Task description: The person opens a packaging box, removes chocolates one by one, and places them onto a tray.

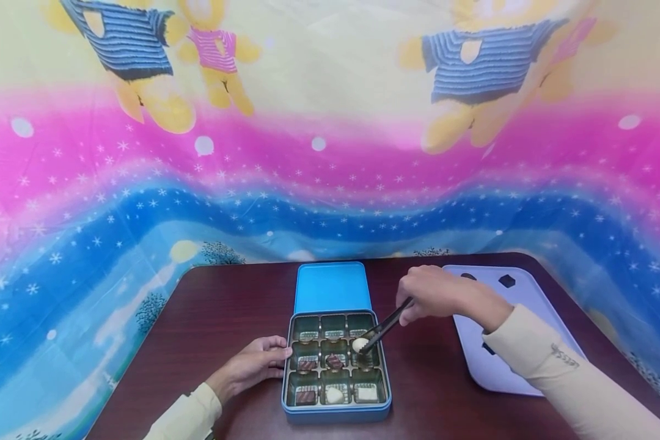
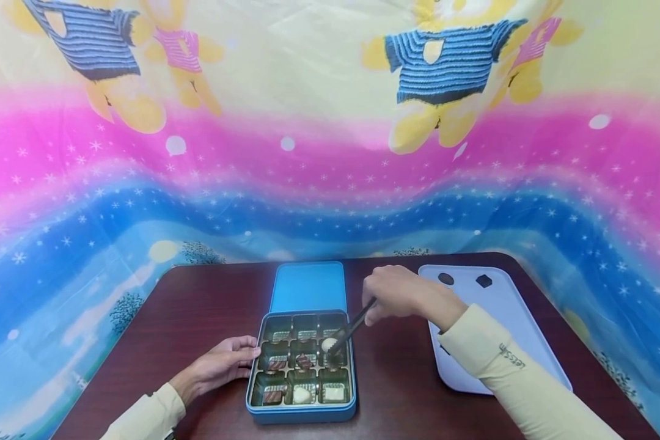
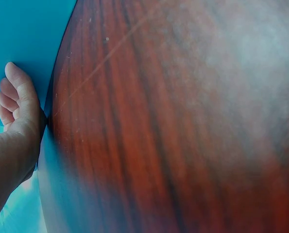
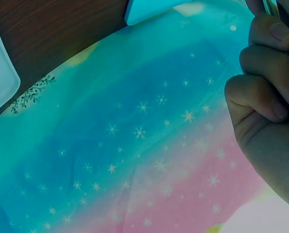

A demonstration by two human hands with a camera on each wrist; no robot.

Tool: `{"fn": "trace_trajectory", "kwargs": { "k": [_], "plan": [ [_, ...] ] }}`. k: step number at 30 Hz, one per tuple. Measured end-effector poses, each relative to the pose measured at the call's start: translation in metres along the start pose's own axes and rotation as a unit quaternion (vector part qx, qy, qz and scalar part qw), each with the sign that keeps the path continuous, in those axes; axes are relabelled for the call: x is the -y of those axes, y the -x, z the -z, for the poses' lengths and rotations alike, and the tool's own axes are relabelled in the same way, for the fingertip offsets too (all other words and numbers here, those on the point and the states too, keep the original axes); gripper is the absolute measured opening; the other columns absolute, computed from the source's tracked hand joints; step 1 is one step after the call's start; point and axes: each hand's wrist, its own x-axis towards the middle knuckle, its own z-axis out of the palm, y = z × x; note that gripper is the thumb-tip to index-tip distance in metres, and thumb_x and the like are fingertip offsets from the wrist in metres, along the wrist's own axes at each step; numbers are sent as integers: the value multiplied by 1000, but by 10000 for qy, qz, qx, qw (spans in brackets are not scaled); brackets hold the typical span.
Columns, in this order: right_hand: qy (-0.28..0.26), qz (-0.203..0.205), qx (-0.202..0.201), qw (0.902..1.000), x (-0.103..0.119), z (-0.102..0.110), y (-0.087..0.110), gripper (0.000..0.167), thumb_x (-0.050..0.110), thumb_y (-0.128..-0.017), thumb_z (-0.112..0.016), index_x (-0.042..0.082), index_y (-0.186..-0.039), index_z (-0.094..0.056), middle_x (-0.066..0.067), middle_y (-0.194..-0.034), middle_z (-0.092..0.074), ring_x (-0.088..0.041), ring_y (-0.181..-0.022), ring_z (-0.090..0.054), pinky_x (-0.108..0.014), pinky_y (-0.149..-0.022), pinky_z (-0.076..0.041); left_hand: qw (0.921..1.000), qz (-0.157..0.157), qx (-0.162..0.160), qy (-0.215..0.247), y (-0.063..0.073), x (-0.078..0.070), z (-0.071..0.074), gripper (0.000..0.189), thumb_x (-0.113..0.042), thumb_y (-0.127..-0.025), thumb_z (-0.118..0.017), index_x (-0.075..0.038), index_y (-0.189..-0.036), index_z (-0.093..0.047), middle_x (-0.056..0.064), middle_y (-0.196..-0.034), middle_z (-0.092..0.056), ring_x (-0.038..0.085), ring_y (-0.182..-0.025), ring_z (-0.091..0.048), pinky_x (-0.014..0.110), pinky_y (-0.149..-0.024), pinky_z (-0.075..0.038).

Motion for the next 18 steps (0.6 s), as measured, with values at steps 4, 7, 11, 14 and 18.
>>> {"fn": "trace_trajectory", "kwargs": {
  "k": [4,7,11,14,18],
  "plan": [
    [-251,-113,-34,9996,-5,5,5,11,36,-80,-82,26,-85,-79,20,-72,-64,-1,-63,-52,-26,-60,-44,10000,16,16,-3,0,0,0,13,-10,-96,-60,-5,-102,-49,3,-94,-65,16,-86,-63,34,-79,-55],
    [-320,-151,-108,9993,-10,10,8,14,37,-81,-81,24,-87,-79,18,-75,-67,1,-65,-54,-26,-62,-46,10000,1,-11,-2,0,1,0,15,-10,-96,-60,-5,-103,-49,4,-94,-65,17,-85,-63,34,-79,-55],
    [-382,-267,-143,9988,-18,18,13,16,38,-82,-80,24,-90,-79,17,-80,-69,1,-69,-57,-27,-64,-48,10000,-14,-34,18,0,0,0,15,-11,-96,-61,-5,-103,-49,4,-94,-65,16,-85,-63,34,-78,-55],
    [-529,-422,-126,9976,-25,23,17,16,37,-83,-80,24,-91,-79,15,-82,-70,-1,-70,-58,-26,-63,-49,10000,-15,-35,22,0,0,0,15,-11,-95,-61,-5,-103,-49,3,-93,-65,16,-84,-63,33,-78,-55],
    [-799,-595,-99,9950,-34,28,24,16,36,-84,-79,22,-92,-79,11,-84,-71,-5,-60,-59,-27,-58,-50,10000,-7,-27,14,0,0,0,16,-11,-96,-61,-5,-103,-48,3,-94,-65,16,-85,-63,33,-78,-55]
  ]
}}
